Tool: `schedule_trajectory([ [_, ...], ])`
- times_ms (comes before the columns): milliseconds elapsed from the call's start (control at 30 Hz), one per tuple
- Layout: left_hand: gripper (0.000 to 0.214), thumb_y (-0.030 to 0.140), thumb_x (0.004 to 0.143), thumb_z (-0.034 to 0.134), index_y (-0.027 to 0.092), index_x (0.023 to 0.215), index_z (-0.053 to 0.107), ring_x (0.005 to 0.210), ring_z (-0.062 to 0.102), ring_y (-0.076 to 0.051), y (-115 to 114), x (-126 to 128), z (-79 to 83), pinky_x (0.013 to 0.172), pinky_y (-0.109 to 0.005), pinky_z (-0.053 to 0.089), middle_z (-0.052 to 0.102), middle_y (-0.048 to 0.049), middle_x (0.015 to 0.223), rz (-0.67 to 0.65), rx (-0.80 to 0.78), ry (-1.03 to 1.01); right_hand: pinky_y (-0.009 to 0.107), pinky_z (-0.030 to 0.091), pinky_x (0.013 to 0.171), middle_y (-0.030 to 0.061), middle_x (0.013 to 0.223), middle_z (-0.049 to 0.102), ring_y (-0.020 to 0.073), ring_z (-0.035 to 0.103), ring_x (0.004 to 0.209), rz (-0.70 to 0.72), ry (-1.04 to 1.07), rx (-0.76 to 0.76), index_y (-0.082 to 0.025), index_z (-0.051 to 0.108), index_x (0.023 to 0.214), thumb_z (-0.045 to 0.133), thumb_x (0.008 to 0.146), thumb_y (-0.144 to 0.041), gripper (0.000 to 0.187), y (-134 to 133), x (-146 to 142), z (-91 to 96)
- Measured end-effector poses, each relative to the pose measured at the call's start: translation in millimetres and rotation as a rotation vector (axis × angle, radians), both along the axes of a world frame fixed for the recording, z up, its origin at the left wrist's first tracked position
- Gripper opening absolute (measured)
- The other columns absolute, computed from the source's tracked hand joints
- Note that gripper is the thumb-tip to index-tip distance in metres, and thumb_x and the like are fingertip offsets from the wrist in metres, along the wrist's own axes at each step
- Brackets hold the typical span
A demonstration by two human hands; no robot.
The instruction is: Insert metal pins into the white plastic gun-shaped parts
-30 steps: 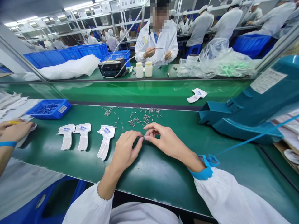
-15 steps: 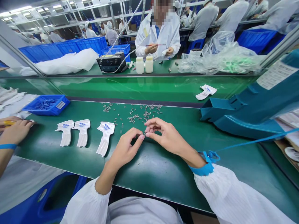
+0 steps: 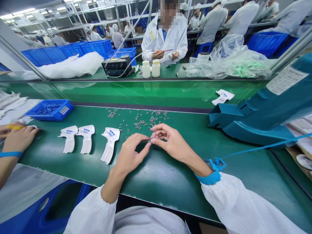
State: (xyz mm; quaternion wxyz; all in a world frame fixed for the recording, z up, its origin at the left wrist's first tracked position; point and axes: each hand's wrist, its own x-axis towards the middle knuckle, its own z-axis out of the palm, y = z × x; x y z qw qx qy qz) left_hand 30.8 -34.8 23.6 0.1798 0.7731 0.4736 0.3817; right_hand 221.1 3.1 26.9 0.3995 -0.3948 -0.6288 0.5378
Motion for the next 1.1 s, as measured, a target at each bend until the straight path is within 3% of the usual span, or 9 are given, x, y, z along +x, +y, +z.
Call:
schedule_trajectory([
  [300,0.012,0.022,0.097,0.052,0.022,0.101,0.063,0.09,0.063,-0.018,1,0,-1.0,0.081,-0.034,0.047,0.071,-0.0032,0.098,0.017,0.129,0.094,0.039,0.056,0.089,0.005,0.098,0.068,0.0193,0.065,0.091,-0.044,-0.018,0.031,-0.023,0.063,0.105,0.074,0.08,-0.04,0.033,-2,-2,0.7],
  [467,0.018,0.022,0.098,0.049,0.025,0.108,0.065,0.095,0.063,-0.018,0,-1,-1.5,0.084,-0.034,0.047,0.07,-0.0043,0.106,-0.025,0.164,0.114,0.041,0.056,0.089,0.005,0.094,0.068,0.0202,0.066,0.09,0.002,-0.036,-0.047,-0.022,0.063,0.109,0.072,0.08,-0.046,0.038,-2,-3,4.2],
  [800,0.01,0.029,0.098,0.054,0.022,0.097,0.061,0.087,0.062,-0.016,0,0,2.8,0.081,-0.03,0.047,0.07,-0.002,0.093,-0.019,0.051,-0.023,0.037,0.054,0.091,0.0043,0.096,0.069,0.0183,0.066,0.092,0.075,0.077,-0.204,-0.021,0.067,0.107,0.079,0.076,-0.042,0.039,0,4,4.2],
  [1100,0.016,0.022,0.101,0.044,0.022,0.096,0.059,0.088,0.062,-0.016,-5,0,9.8,0.079,-0.03,0.049,0.067,-0.0032,0.094,-0.09,0.134,-0.007,0.029,0.054,0.076,0.0016,0.085,0.068,0.0136,0.065,0.076,0.127,0.267,-0.294,-0.02,0.068,0.101,0.087,0.067,-0.039,0.044,-3,-6,4.1],
])
